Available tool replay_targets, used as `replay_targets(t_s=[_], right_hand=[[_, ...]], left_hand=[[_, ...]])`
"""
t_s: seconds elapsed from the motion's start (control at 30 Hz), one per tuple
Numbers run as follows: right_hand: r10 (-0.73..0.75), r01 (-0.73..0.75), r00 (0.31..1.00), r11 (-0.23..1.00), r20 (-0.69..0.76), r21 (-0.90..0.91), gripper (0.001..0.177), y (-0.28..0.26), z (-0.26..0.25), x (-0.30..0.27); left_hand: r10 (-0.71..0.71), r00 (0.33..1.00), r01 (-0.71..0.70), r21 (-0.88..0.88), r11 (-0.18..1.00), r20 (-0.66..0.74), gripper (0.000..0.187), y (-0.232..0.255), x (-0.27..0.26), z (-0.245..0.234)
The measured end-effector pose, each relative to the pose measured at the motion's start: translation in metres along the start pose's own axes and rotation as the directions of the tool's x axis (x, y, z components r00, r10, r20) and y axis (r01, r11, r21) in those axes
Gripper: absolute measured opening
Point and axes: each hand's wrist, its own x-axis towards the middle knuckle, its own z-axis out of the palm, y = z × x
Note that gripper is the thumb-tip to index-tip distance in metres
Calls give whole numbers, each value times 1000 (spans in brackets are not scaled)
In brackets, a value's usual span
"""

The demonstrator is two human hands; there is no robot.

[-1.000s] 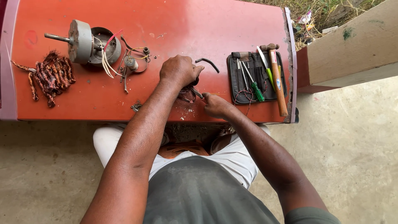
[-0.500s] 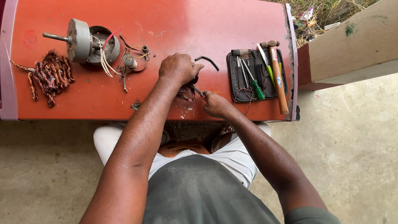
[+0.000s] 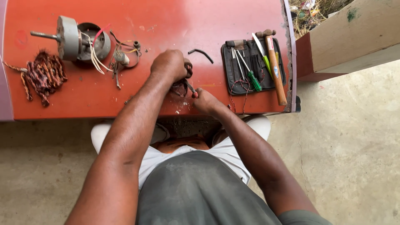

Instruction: The recorder is repairing an electric fan motor by manipulating the stator and wires on a work table.

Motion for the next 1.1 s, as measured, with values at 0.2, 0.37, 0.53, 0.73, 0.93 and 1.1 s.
replay_targets(t_s=[0.2, 0.37, 0.53, 0.73, 0.93, 1.1], right_hand=[[158, -198, 980, 844, 122, 499, 36, -10, 17, -17], [-89, 65, 968, 992, -236, -109, 35, -1, 18, -31], [-72, 4, 976, 949, -206, -316, 35, -6, 17, -42], [75, -91, 996, 913, 55, 398, 41, 30, 26, -58], [19, -26, 1000, 819, 17, 574, 48, 100, 49, -70], [102, -93, 995, 817, 16, 569, 42, 70, 17, -76]], left_hand=[[15, 994, -7, 76, 997, -109, 31, -7, -1, 10], [37, 991, -31, 46, 998, -132, 27, -13, 0, 14], [67, 986, -54, 84, 995, -151, 27, -16, -2, 16], [-49, 990, 44, -46, 998, -135, 28, -38, 20, 15], [-186, 974, 166, -155, 974, -126, 29, -30, 3, 14], [-133, 975, 89, -239, 967, -176, 53, -85, 45, 46]])
